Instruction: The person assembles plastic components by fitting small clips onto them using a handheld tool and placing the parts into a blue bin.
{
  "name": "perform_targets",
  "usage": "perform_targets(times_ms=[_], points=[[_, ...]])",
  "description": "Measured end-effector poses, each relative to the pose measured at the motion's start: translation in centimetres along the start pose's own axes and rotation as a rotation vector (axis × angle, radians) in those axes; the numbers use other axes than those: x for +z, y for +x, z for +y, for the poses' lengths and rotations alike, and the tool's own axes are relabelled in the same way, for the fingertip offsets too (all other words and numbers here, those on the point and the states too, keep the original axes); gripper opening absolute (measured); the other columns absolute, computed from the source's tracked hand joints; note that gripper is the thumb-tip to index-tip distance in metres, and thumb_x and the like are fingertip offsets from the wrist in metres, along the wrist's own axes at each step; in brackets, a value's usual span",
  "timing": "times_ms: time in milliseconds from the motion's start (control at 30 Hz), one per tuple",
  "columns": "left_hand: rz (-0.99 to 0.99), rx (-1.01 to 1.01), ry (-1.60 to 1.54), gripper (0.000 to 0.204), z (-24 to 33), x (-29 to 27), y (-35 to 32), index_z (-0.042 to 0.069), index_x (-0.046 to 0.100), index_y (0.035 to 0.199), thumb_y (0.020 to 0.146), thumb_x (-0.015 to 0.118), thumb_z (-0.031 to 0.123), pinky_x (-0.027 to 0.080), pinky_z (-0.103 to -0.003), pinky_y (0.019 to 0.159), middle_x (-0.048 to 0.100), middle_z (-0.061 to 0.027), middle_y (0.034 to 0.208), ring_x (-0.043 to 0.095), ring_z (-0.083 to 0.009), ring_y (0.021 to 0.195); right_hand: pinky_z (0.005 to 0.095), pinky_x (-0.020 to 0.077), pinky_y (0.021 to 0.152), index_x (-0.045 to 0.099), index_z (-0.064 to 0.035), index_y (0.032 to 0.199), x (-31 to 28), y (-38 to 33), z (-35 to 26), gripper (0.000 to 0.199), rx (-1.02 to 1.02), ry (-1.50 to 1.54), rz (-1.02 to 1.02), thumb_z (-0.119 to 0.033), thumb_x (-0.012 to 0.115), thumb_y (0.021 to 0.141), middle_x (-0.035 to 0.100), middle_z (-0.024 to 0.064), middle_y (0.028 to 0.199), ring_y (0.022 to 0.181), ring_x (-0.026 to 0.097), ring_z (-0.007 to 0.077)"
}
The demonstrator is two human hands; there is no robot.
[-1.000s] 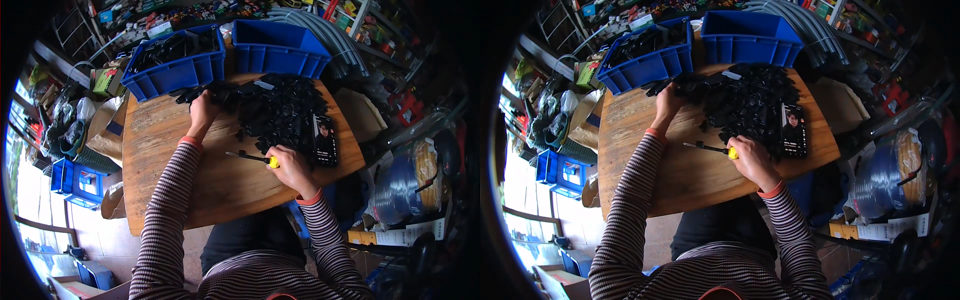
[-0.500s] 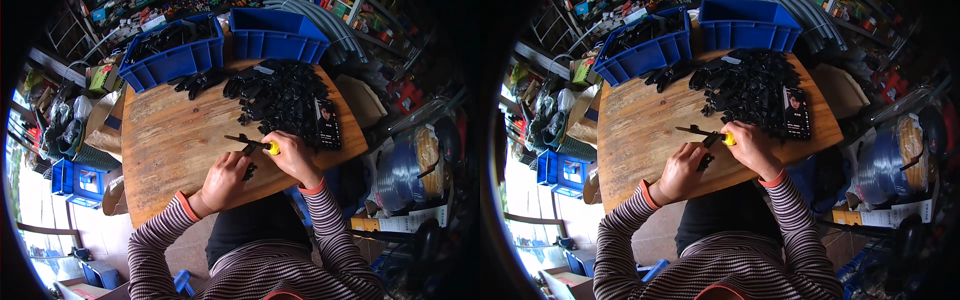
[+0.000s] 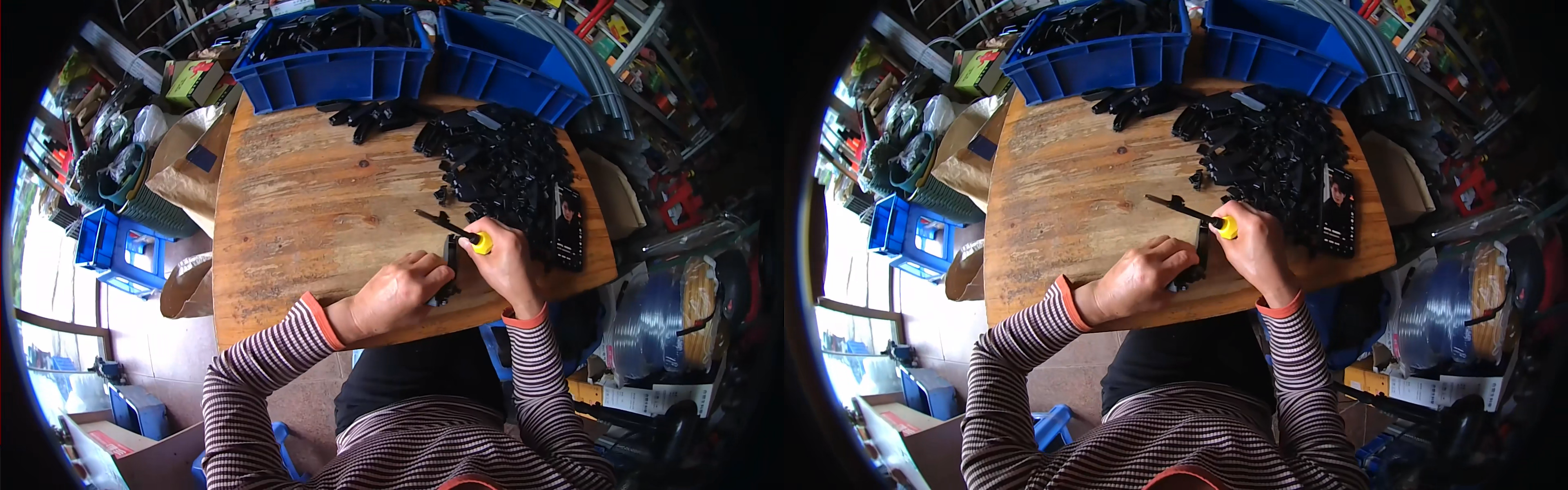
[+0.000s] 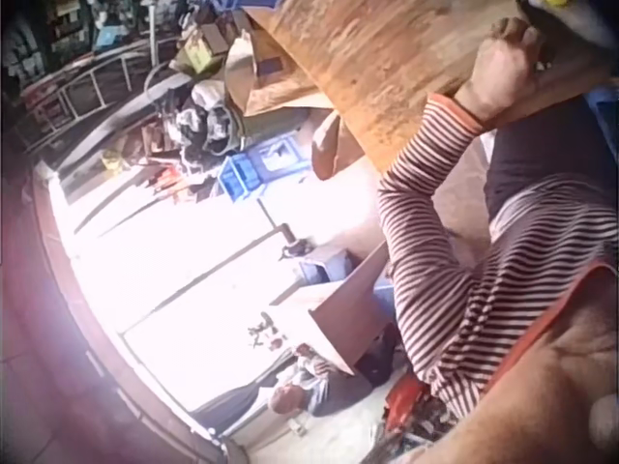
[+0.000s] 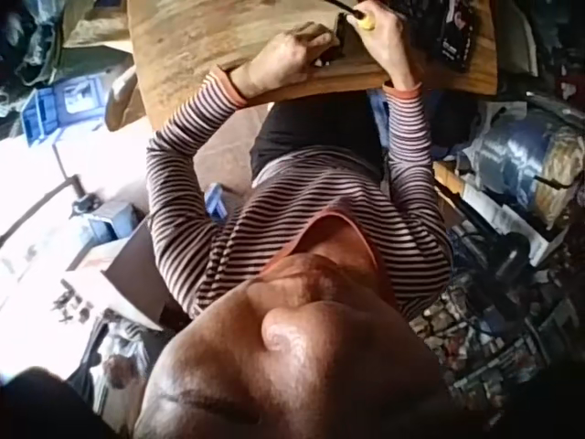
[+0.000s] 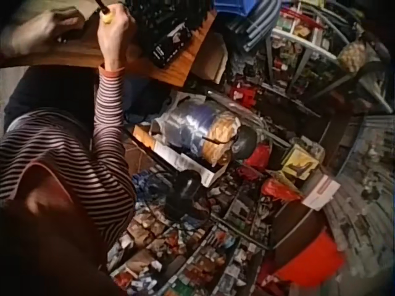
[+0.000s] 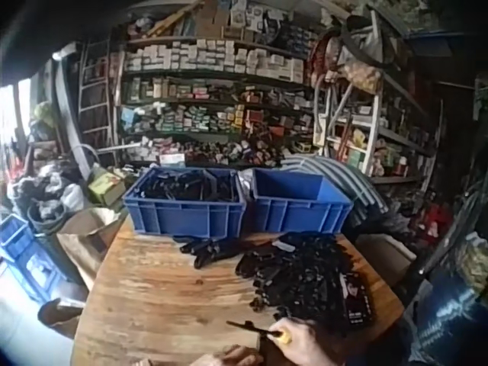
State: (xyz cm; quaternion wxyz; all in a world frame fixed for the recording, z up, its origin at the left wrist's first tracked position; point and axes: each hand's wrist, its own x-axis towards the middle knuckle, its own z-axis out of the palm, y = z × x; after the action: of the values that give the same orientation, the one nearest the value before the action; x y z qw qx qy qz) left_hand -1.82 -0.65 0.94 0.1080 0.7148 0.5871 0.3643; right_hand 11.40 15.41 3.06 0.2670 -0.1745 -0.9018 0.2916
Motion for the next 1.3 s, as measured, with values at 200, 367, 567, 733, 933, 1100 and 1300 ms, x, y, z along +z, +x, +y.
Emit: perform_targets(times_ms=[200,367,567,733,933,1100,1300], points=[[0.036,0.188,0.186,0.042,-0.2,0.3,0.6,0.0,0.06,0.11,0.069,0.064,0.005,0.053,-0.037,0.086,0.06,-0.0147,0.114,0.059,-0.0319,0.106,0.0373,0.0498,0.062,0.06,-0.0037,0.086,0.7,0.5,0.1,0.015,-0.086,0.01,-0.041,0.0,0.069,0.075,0.065,0.0124,0.08,0.074,0.064,0.0331],[-0.032,0.231,0.239,0.04,-0.4,1.0,0.4,-0.001,0.059,0.112,0.073,0.062,0.01,0.051,-0.038,0.091,0.059,-0.0151,0.119,0.057,-0.0305,0.111,0.0376,0.0497,0.061,0.06,-0.0037,0.085,0.8,0.6,-0.1,0.015,-0.173,-0.147,-0.069,0.0,0.069,0.074,0.064,0.0115,0.078,0.071,0.062,0.0331],[-0.094,0.184,0.232,0.043,-0.2,0.4,0.0,-0.002,0.058,0.114,0.073,0.063,0.01,0.049,-0.039,0.094,0.058,-0.016,0.121,0.056,-0.0306,0.113,0.03,0.0476,0.057,0.059,-0.0021,0.084,-1.4,2.7,-0.1,0.013,-0.2,-0.01,-0.297,-0.004,0.071,0.079,0.063,0.0077,0.074,0.06,0.06,0.0216],[-0.09,0.194,0.193,0.048,0.1,0.5,0.2,-0.002,0.058,0.116,0.07,0.064,0.011,0.049,-0.039,0.095,0.058,-0.0156,0.123,0.055,-0.0307,0.115,0.0223,0.0455,0.059,0.059,-0.0021,0.084,-0.7,3.7,-3.7,0.013,0.03,0.713,0.347,-0.01,0.07,0.085,0.064,0.0045,0.075,0.066,0.058,0.0085],[-0.012,0.228,0.229,0.053,-0.6,0.5,0.9,0.001,0.058,0.119,0.068,0.067,0.012,0.049,-0.038,0.094,0.057,-0.0143,0.126,0.055,-0.0296,0.116,0.0201,0.0447,0.06,0.061,-0.0031,0.085,-1.2,3.1,-0.9,0.012,0.162,0.514,0.268,-0.013,0.066,0.089,0.065,0.0051,0.076,0.067,0.058,0.0055],[-0.094,0.341,0.409,0.053,-1.8,0.0,3.9,0.002,0.059,0.118,0.066,0.068,0.012,0.049,-0.037,0.093,0.059,-0.0104,0.124,0.056,-0.0282,0.113,0.0293,0.0484,0.068,0.064,-0.0009,0.088,-4.8,-0.8,2.2,0.009,0.158,-0.101,-0.014,-0.007,0.068,0.082,0.064,0.0093,0.083,0.076,0.063,0.0205],[-0.017,0.004,0.231,0.039,-4.8,-1.6,4.1,0.003,0.059,0.116,0.078,0.067,0.01,0.053,-0.034,0.083,0.065,-0.0066,0.107,0.062,-0.0249,0.098,0.038,0.0493,0.07,0.065,-0.0032,0.091,-3.2,-3.3,3.3,0.02,0.106,-0.162,-0.064,-0.001,0.071,0.073,0.061,0.0126,0.088,0.082,0.062,0.0347]])
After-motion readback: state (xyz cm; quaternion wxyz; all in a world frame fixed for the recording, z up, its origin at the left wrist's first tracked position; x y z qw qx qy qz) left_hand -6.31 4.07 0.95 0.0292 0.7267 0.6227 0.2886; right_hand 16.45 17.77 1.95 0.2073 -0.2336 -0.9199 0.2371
